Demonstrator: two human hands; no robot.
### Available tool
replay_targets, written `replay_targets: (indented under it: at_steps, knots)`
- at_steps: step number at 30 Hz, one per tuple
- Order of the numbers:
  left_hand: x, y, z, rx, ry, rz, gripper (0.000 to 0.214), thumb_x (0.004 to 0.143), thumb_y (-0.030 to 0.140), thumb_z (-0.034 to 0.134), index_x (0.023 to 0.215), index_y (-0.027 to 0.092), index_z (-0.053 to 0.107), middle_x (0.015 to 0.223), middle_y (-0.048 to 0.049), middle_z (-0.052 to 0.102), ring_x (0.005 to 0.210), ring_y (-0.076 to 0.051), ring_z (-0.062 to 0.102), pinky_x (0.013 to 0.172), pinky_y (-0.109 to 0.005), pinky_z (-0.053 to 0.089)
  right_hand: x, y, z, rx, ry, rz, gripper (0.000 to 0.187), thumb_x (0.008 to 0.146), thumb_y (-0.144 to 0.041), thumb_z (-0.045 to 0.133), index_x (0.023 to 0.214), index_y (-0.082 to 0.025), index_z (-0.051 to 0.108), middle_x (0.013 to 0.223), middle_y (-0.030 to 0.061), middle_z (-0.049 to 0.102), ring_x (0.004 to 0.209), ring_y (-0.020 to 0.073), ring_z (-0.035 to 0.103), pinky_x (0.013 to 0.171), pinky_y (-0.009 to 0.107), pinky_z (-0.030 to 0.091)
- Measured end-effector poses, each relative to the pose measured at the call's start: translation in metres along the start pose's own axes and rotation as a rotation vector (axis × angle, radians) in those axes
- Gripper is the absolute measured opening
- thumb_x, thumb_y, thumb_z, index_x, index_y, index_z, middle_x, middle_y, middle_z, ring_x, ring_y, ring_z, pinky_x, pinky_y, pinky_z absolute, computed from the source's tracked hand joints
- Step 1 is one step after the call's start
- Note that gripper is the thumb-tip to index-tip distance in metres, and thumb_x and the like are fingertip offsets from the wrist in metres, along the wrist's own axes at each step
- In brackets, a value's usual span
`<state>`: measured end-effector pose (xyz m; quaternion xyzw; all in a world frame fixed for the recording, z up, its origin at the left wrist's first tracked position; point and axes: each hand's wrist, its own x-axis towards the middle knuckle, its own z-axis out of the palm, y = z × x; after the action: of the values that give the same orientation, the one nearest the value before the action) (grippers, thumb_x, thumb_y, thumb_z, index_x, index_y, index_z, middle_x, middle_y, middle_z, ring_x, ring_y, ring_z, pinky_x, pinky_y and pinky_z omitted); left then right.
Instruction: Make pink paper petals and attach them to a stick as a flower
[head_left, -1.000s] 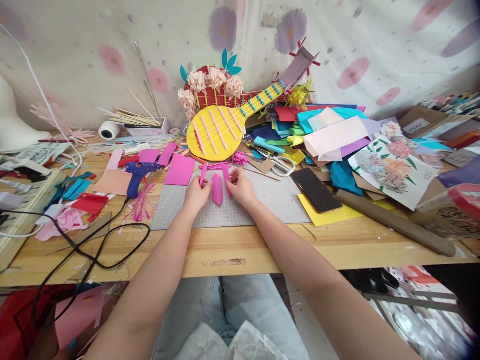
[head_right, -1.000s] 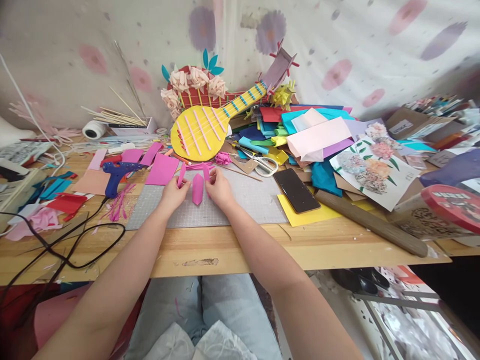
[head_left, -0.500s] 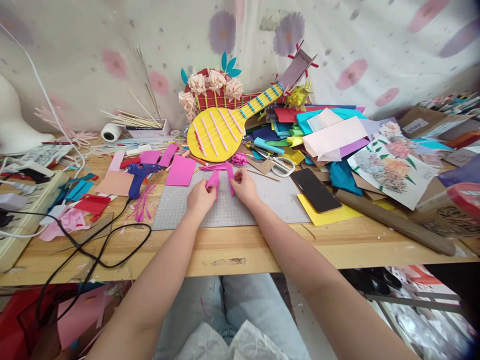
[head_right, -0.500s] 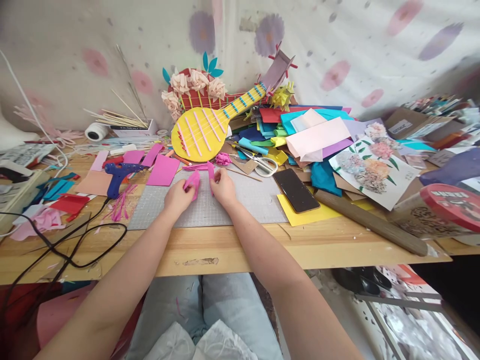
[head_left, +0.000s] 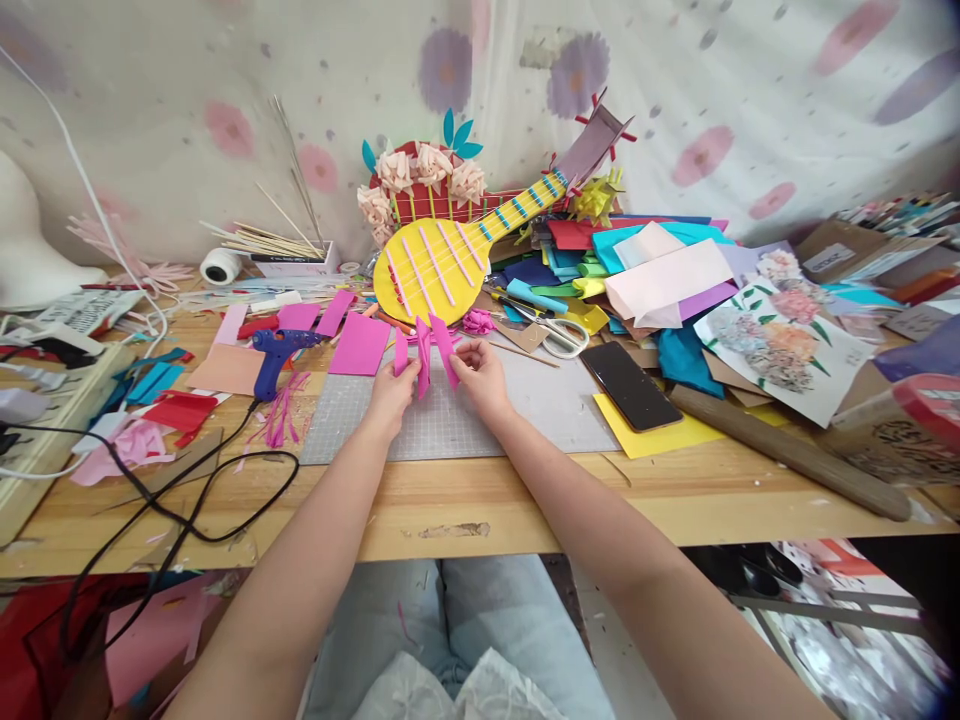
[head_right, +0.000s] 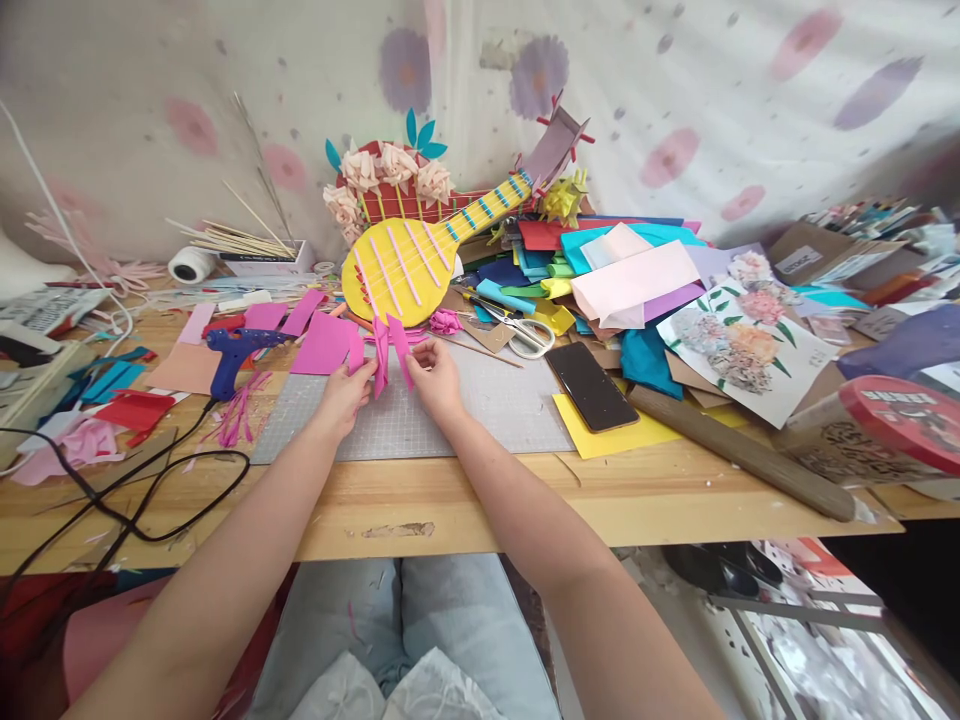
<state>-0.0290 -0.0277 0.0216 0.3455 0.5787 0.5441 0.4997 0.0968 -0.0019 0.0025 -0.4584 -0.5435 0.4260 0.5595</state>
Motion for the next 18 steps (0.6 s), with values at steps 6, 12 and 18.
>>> replay_targets:
  at_steps: [6, 12, 18]
  knots:
    - [0.0000, -0.0033, 0.0021, 0.127, 0.003, 0.076, 0.021, 0.063, 0.034, 0.066, 0.072, 0.018, 0.057, 0.049, 0.0054, 0.047, 0.046, -0.007, 0.042, 0.043, -0.018, 0.027, -0.0057, 0.0016, 0.0055, -0.100, -0.082, -0.018, 0.016, 0.068, -0.030, 0.057, 0.074, -0.020, 0.046, 0.069, -0.0031, 0.055, 0.062, 0.0099, 0.054, 0.063, 0.025, 0.044]
    - [0.0003, -0.0005, -0.0005, 0.154, -0.068, 0.050, 0.020, 0.058, 0.027, 0.069, 0.074, 0.018, 0.061, 0.049, 0.0050, 0.048, 0.043, -0.006, 0.038, 0.041, -0.019, 0.024, -0.0027, 0.0035, 0.0037, -0.007, -0.109, 0.024, 0.023, 0.067, -0.033, 0.059, 0.080, -0.021, 0.044, 0.069, -0.0042, 0.057, 0.064, 0.0102, 0.056, 0.064, 0.025, 0.045]
    - [-0.0026, 0.0041, -0.0015, 0.093, -0.090, -0.037, 0.019, 0.068, 0.033, 0.063, 0.078, 0.018, 0.060, 0.042, 0.0084, 0.033, 0.035, -0.003, 0.021, 0.037, -0.019, 0.011, -0.0035, 0.0018, 0.0024, 0.003, -0.202, 0.050, 0.026, 0.065, -0.034, 0.060, 0.081, -0.022, 0.045, 0.062, -0.0063, 0.055, 0.055, 0.0087, 0.051, 0.057, 0.023, 0.042]
